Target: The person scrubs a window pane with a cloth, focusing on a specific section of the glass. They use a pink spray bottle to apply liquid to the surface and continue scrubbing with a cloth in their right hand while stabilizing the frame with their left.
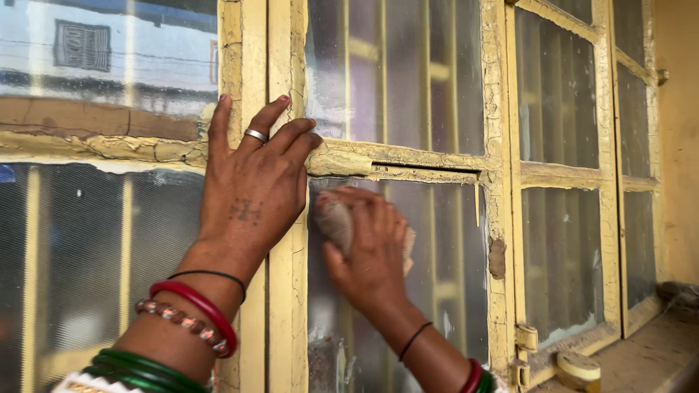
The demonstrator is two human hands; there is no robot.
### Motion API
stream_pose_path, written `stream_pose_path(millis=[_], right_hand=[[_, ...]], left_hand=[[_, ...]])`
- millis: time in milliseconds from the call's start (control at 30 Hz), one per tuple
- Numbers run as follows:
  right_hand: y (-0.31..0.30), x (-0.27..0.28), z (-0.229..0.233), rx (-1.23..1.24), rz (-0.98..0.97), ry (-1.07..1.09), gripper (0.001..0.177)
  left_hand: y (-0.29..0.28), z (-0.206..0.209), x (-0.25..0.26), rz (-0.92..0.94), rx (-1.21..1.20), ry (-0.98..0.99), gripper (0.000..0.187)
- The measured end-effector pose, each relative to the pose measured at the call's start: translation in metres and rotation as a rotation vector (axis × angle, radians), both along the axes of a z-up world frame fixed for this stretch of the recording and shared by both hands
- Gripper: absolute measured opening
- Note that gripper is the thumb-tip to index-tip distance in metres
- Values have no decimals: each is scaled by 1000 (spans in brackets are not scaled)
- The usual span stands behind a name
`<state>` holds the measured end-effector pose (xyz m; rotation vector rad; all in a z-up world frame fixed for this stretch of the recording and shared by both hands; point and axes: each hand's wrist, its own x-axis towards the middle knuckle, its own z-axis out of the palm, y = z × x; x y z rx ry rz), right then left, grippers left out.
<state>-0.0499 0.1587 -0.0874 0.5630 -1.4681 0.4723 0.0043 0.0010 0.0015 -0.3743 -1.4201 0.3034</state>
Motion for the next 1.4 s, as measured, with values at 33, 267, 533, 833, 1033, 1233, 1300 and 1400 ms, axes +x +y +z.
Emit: stream_pose_path(millis=[33, 267, 533, 833, 1033, 1233, 1300, 1400], right_hand=[[11, -14, 1, -53, -17, -19, 68], [136, -95, 5, -459, -45, -109, 60], [149, -99, -6, -543, -145, -194, 56], [-16, -2, 4, -172, 17, 87, 62], [-22, 13, -5, 32, 45, 72, 66], [31, -25, -137, 610, 10, -127, 79], [54, -34, -171, 799, 140, -172, 66], [77, -31, -165, 1083, 128, -136, 58]], left_hand=[[0, -2, 0, -8, -1, 4, 31], [5, -8, 1, -2, 7, 20, 33], [4, -7, -1, -2, 26, 30, 31], [3, -9, -1, -47, 33, 24, 31], [0, -12, -3, -35, 14, 25, 31], [2, -12, 0, 20, 17, 34, 34], [3, -12, 4, 5, 12, 8, 36], [3, -11, 10, 7, 2, -16, 36]])
